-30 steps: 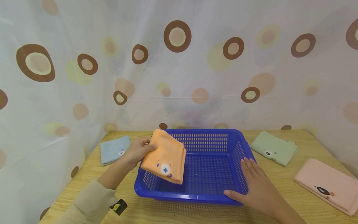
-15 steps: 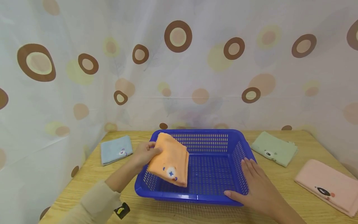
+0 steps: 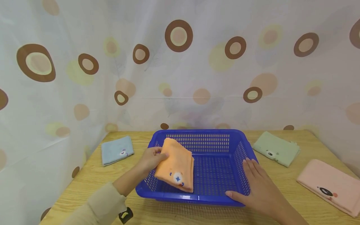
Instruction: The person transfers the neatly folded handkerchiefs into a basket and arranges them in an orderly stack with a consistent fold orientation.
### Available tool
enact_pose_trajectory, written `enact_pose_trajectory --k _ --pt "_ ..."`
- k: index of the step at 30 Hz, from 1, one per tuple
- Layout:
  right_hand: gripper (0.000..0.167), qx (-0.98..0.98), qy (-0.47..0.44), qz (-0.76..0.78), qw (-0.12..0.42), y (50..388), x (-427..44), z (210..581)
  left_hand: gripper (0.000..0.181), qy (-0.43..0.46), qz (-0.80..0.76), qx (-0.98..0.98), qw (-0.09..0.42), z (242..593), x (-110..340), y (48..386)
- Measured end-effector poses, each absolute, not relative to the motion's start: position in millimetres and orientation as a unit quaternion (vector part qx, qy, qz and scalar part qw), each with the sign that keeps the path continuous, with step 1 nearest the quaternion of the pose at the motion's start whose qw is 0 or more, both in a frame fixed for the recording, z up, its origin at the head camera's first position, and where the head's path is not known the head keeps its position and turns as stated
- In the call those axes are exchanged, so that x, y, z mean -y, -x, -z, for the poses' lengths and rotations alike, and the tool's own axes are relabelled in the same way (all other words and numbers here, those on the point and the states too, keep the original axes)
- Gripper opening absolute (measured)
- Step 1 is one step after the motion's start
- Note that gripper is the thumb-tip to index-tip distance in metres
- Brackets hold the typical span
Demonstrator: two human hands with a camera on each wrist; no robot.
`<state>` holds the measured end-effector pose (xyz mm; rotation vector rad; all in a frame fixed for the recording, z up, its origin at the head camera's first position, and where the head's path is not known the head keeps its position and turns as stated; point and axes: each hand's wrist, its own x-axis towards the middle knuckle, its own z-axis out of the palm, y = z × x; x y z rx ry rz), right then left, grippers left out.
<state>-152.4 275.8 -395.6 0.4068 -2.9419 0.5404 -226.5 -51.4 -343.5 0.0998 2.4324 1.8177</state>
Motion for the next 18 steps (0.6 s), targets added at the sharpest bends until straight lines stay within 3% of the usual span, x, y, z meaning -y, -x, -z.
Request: enact_pose_trajectory --k 18 --pt "0.104 0.974 -0.133 -0.175 0.060 155 -278 398 0.026 -0.006 -0.584 -0.807 0.089 352 36 221"
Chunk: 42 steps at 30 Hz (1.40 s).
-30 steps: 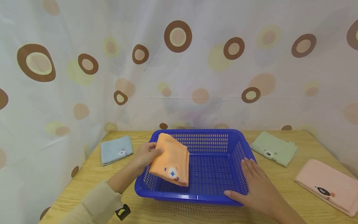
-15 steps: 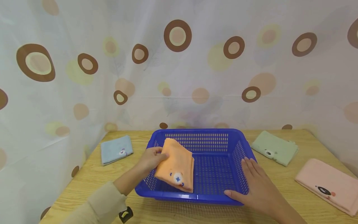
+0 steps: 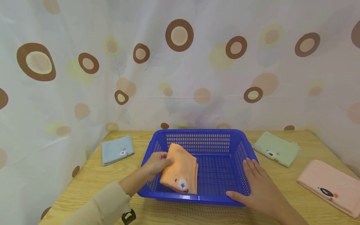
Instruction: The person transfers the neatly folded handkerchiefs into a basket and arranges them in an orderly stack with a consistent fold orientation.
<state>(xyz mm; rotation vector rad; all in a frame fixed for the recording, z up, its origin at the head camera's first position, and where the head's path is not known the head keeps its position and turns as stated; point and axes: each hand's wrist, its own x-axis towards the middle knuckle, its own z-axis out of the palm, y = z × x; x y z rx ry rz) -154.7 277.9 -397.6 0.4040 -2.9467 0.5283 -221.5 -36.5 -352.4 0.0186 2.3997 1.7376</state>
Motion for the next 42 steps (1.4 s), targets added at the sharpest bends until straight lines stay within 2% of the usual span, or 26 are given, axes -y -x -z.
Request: enact_pose_trajectory --k 17,23,26,31,37,42 --pt "0.102 0.973 -0.135 -0.178 0.059 153 -277 395 0.012 -0.035 -0.430 -0.902 0.014 351 41 217" --pt "0.102 0.972 -0.136 -0.181 0.059 153 -278 397 0.013 -0.052 -0.392 -0.918 0.005 350 45 219" --pt "0.103 0.972 -0.137 -0.180 0.060 154 -278 398 0.008 -0.061 -0.373 -0.926 0.004 350 46 219" --pt "0.103 0.972 -0.136 -0.180 0.059 156 -278 399 0.024 -0.076 -0.341 -0.937 0.002 353 48 220" --pt "0.104 0.973 -0.135 -0.177 0.058 156 -278 400 0.013 -0.076 -0.314 -0.946 0.012 356 48 221" --pt "0.103 0.974 -0.134 -0.174 0.059 155 -278 398 0.011 -0.081 -0.279 -0.957 0.016 356 46 222"
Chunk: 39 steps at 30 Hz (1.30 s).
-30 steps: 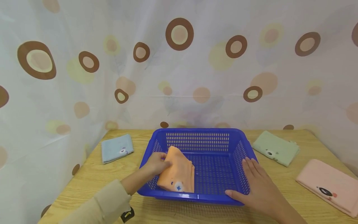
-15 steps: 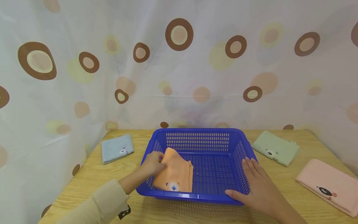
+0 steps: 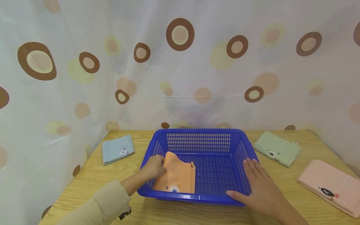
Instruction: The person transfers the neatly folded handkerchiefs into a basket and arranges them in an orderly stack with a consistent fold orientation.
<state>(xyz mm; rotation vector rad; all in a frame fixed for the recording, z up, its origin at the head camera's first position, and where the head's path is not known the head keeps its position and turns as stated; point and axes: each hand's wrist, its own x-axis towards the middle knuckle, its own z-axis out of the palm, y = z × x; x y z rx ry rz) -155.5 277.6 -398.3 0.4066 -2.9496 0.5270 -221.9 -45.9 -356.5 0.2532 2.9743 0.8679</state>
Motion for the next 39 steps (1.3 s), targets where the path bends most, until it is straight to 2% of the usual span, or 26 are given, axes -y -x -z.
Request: enact_pose_trajectory --k 5,12,21,23,27,30,34,39 --pt "0.102 0.973 -0.135 -0.176 0.059 153 -277 397 0.021 -0.100 -0.253 -0.962 0.014 355 44 220" --pt "0.101 0.973 -0.138 -0.178 0.058 152 -276 396 0.021 -0.090 -0.238 -0.967 0.012 347 43 217" --pt "0.103 0.974 -0.138 -0.171 0.061 155 -277 398 0.045 -0.099 -0.250 -0.963 -0.002 340 49 218" --pt "0.103 0.974 -0.137 -0.172 0.060 155 -277 399 0.040 -0.097 -0.251 -0.963 -0.002 339 50 218" --pt "0.103 0.974 -0.136 -0.173 0.059 156 -278 400 0.011 -0.090 -0.243 -0.966 -0.004 338 52 217" --pt "0.103 0.974 -0.136 -0.174 0.058 156 -278 401 0.025 -0.091 -0.259 -0.961 -0.002 337 54 216" --pt "0.103 0.973 -0.136 -0.177 0.056 156 -277 400 0.025 -0.104 -0.295 -0.950 -0.003 335 59 216" --pt "0.103 0.973 -0.135 -0.177 0.055 155 -278 398 0.021 -0.123 -0.319 -0.939 -0.034 332 67 217"
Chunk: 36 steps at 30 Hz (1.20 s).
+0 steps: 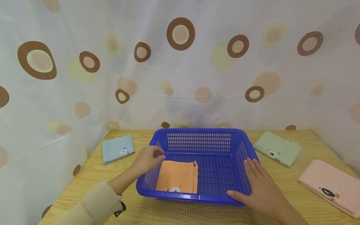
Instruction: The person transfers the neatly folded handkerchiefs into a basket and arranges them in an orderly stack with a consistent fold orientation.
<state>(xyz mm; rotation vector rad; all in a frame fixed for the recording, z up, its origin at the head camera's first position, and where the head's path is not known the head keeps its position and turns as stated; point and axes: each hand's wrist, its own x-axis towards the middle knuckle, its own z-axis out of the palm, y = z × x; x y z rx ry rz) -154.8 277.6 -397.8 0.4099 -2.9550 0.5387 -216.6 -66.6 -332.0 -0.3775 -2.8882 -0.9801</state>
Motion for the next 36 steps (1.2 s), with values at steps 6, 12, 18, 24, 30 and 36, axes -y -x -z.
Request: enact_pose_trajectory --k 6,12,18,24,30,36 --pt "0.102 0.973 -0.134 -0.179 0.057 153 -277 397 0.019 0.111 0.348 0.930 0.053 329 77 217" --pt "0.102 0.973 -0.132 -0.181 0.057 152 -276 394 0.019 0.090 0.354 0.928 0.069 325 85 218" --pt "0.102 0.973 -0.134 -0.177 0.064 153 -275 395 0.018 0.080 0.371 0.922 0.072 324 92 221" --pt "0.101 0.972 -0.133 -0.181 0.061 153 -276 395 0.021 0.058 0.407 0.910 0.060 324 97 224" --pt "0.102 0.972 -0.133 -0.184 0.062 153 -276 395 0.022 0.051 0.411 0.907 0.080 326 103 228" --pt "0.102 0.972 -0.134 -0.184 0.065 154 -276 396 0.024 0.033 0.413 0.906 0.090 326 111 233"
